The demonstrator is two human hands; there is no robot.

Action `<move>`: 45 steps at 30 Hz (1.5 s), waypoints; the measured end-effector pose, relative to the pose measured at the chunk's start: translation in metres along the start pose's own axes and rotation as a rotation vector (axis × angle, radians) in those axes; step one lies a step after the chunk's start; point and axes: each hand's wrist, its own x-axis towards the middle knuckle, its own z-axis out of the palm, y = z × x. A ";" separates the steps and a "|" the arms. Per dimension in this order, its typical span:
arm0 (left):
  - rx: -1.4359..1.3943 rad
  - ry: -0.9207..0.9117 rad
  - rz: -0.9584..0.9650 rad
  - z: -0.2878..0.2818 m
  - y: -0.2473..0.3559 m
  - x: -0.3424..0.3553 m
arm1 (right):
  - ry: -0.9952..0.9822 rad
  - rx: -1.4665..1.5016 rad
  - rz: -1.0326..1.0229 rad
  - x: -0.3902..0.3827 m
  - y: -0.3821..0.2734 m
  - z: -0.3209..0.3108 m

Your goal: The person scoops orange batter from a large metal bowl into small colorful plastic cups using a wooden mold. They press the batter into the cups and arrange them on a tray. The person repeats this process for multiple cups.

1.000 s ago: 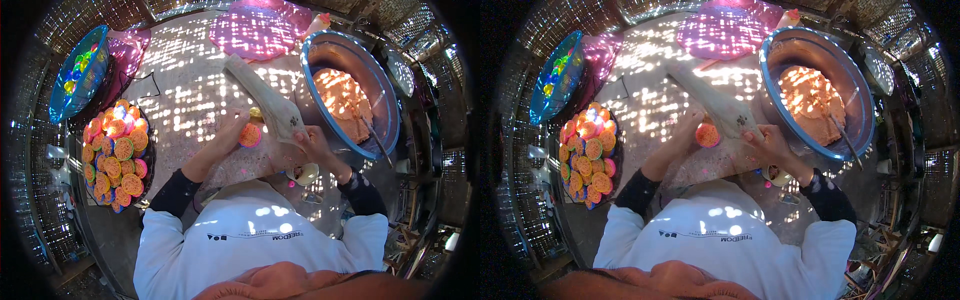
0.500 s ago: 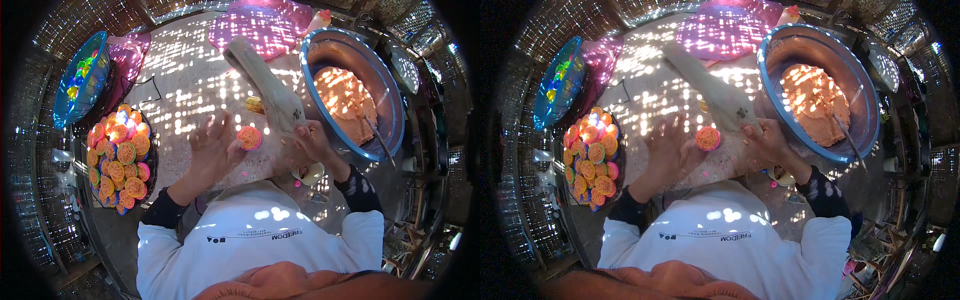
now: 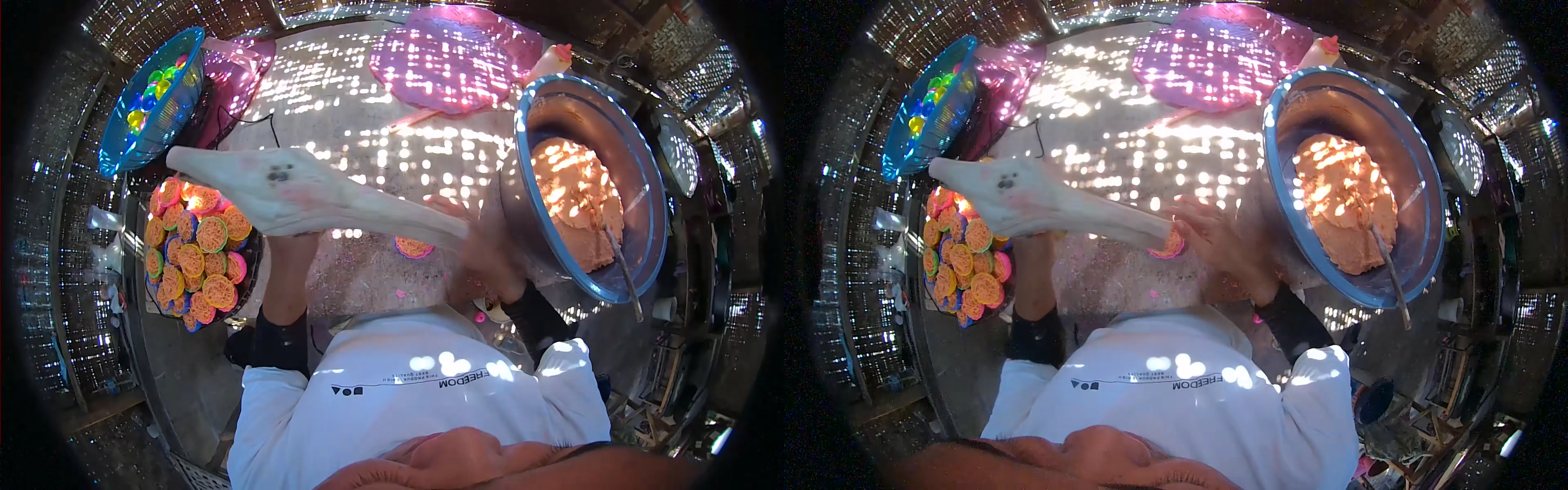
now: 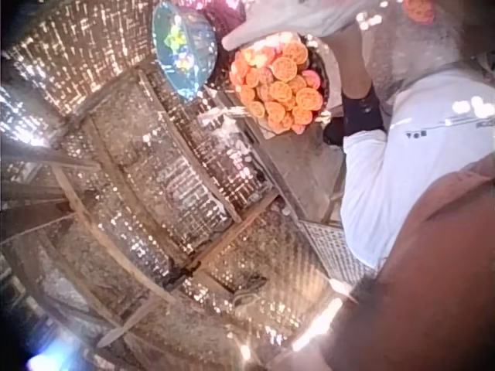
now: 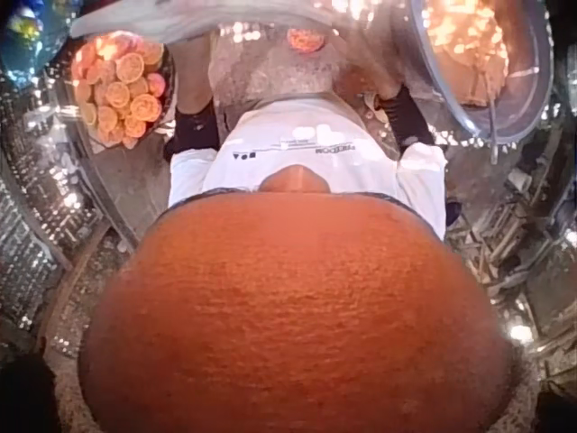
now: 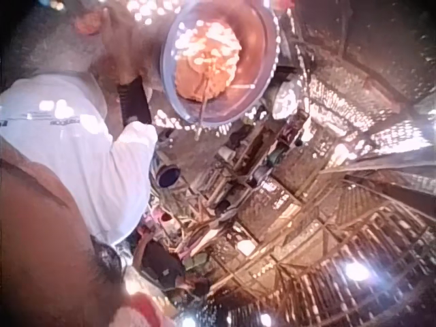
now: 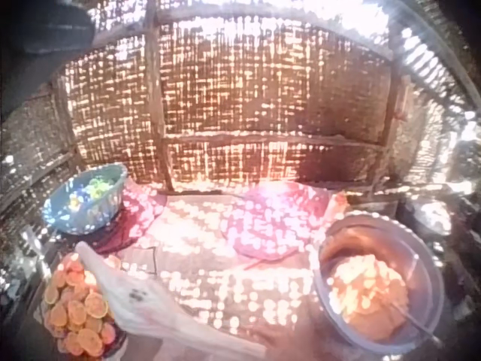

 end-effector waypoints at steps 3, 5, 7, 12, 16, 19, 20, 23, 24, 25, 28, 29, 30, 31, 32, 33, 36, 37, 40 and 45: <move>-0.077 0.151 -0.158 -0.012 -0.007 -0.011 | -0.051 -0.007 0.065 0.011 0.000 0.007; -0.113 0.203 -0.213 -0.017 -0.009 -0.015 | -0.102 -0.056 0.051 0.018 0.009 0.007; -0.169 0.226 -0.225 -0.017 -0.010 -0.018 | -0.169 -0.144 0.014 0.027 0.019 0.006; -0.208 0.257 -0.230 -0.016 -0.012 -0.013 | -0.183 -0.310 -0.131 0.034 0.046 0.000; -0.333 0.249 -0.192 -0.008 0.005 -0.007 | -0.168 -0.353 -0.096 0.038 0.034 -0.009; -0.349 0.223 -0.239 -0.008 0.005 -0.002 | -0.160 -0.337 -0.007 0.038 0.031 -0.013; -0.343 0.228 -0.269 -0.008 0.005 -0.001 | -0.187 -0.338 0.018 0.038 0.030 -0.016; -0.365 0.236 -0.250 -0.006 0.006 0.002 | -0.175 -0.149 0.111 0.032 0.037 -0.017; -0.379 0.237 -0.226 -0.005 0.006 0.003 | -0.182 -0.124 0.120 0.030 0.037 -0.017; -0.381 0.226 -0.237 -0.006 0.004 0.004 | -0.189 -0.100 0.131 0.029 0.037 -0.017; -0.370 0.208 -0.312 -0.007 0.001 0.009 | -0.261 -0.207 0.079 0.027 0.031 -0.020; -0.355 0.213 -0.365 -0.006 0.003 0.010 | -0.262 -0.221 0.054 0.027 0.036 -0.019; -0.339 0.217 -0.419 -0.006 0.004 0.011 | -0.264 -0.236 0.029 0.026 0.040 -0.019; -0.349 0.220 -0.384 -0.005 0.002 0.011 | -0.257 -0.162 0.075 0.025 0.042 -0.018; -0.359 0.223 -0.350 -0.005 -0.002 0.011 | -0.250 -0.087 0.122 0.024 0.043 -0.017; -0.369 0.226 -0.316 -0.006 -0.004 0.011 | -0.246 -0.080 0.134 0.024 0.041 -0.018; -0.394 0.253 -0.316 -0.008 -0.007 0.013 | -0.249 -0.196 0.101 0.028 0.022 -0.022; -0.398 0.256 -0.317 -0.007 -0.005 0.014 | -0.235 -0.277 0.092 0.027 0.021 -0.023; -0.393 0.261 -0.322 -0.007 -0.003 0.016 | -0.202 -0.393 0.089 0.027 0.017 -0.026; -0.318 0.288 -0.312 -0.012 -0.006 0.016 | -0.163 -0.282 0.046 0.021 0.022 -0.026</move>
